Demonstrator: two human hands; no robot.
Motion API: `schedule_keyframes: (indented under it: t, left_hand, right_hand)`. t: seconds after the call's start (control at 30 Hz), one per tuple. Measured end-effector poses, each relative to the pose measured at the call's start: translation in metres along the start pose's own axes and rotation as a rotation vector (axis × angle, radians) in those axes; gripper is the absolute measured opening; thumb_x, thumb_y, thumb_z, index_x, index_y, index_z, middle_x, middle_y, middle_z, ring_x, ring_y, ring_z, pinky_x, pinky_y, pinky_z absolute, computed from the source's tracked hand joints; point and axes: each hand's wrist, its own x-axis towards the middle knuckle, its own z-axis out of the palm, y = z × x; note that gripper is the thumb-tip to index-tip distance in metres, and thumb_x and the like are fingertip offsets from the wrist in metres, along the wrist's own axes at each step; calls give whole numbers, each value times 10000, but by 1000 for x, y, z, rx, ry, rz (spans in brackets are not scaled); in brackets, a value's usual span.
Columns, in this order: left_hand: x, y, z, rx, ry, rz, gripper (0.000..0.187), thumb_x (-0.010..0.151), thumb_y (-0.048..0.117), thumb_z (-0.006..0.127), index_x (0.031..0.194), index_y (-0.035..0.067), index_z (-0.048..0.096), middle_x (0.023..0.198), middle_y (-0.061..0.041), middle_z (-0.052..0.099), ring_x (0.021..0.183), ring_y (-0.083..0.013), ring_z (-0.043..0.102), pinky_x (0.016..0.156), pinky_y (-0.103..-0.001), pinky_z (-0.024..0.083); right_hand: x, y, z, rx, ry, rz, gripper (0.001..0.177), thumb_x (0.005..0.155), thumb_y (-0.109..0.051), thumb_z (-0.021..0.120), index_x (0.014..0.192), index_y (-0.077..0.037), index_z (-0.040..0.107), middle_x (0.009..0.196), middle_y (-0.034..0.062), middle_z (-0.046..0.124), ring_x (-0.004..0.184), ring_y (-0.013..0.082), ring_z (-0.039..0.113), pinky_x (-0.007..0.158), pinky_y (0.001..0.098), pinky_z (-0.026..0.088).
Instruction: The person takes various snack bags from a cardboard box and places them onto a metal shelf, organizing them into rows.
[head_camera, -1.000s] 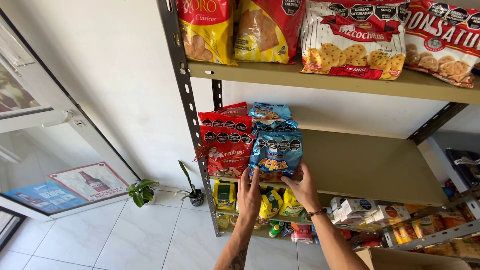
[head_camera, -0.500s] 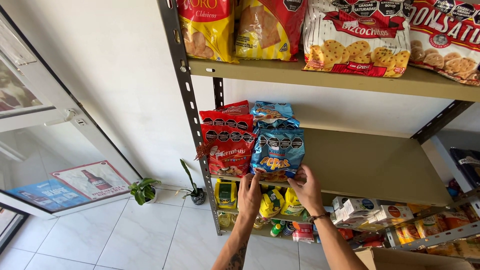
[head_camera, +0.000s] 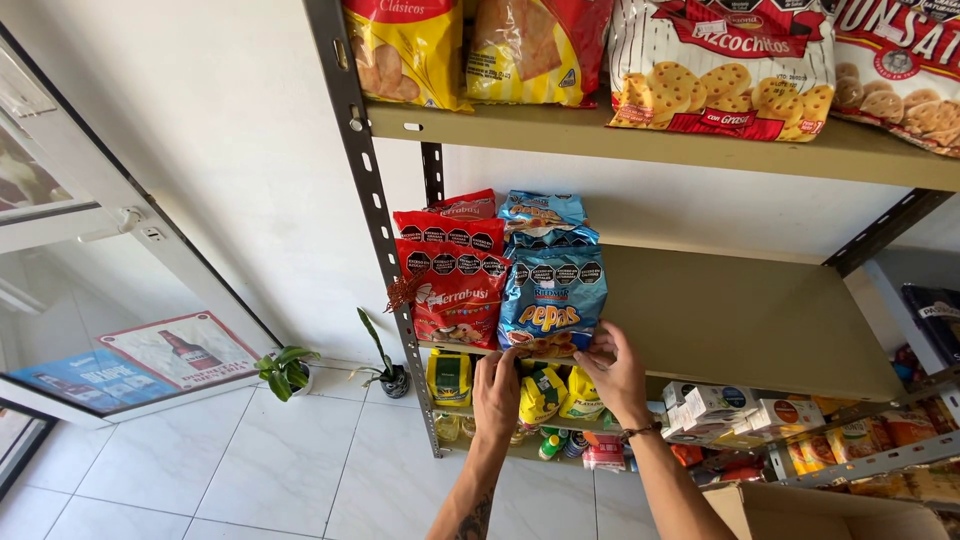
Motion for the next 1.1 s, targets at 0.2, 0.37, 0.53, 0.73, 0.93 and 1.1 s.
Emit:
schedule_keyframes:
  t: [0.2, 0.37, 0.53, 0.73, 0.93, 1.1]
  left_hand:
    - [-3, -7, 3, 7, 33, 23, 230, 1095, 11, 697, 1268, 132, 788, 1095, -68, 682, 950, -277, 780, 818, -406, 694]
    - [11, -7, 8, -35, 26, 26, 210, 1093, 10, 703, 1215, 131, 822, 1077, -64, 731, 948, -273, 810, 811, -407, 704]
    - [27, -12, 11, 2, 53, 45, 189, 1099, 35, 712, 1187, 126, 852, 1065, -73, 777, 971, -281, 829, 845, -403, 706]
    - [14, -32, 32, 115, 2, -35, 233, 1054, 88, 785, 1236, 196, 882, 1072, -29, 824, 962, -250, 810, 865, -382, 700]
    - [14, -25, 25, 213, -39, -80, 241, 1033, 130, 811, 1245, 217, 888, 1042, -10, 841, 957, -244, 795, 865, -375, 697]
    - [14, 1, -2, 166, -24, -121, 230, 1085, 120, 746, 1233, 173, 914, 1111, -50, 869, 898, -211, 792, 806, -330, 690]
  right_hand:
    - [-1, 8, -6, -3, 3, 12, 886, 913, -53, 990, 1668, 108, 554, 1265, 321, 696, 1148, 365, 786, 1041, 420, 711]
    - [5, 13, 3, 14, 6, 26, 888, 926, -63, 984, 1669, 122, 534, 1263, 330, 697, 1141, 375, 788, 1045, 435, 710]
    - [11, 7, 11, -4, -3, 31, 887, 925, -78, 988, 1660, 117, 532, 1233, 313, 715, 1114, 352, 794, 1022, 403, 710]
    - [11, -5, 12, -11, -14, 32, 858, 925, -67, 984, 1620, 143, 527, 1152, 311, 723, 1042, 344, 798, 971, 394, 711]
    - [19, 8, 10, -19, -38, 14, 864, 892, -76, 1013, 1594, 103, 542, 1102, 273, 744, 988, 293, 807, 932, 361, 716]
    - [11, 2, 5, -83, -35, 37, 892, 895, -160, 1038, 1632, 39, 577, 1166, 242, 795, 1028, 278, 826, 943, 372, 704]
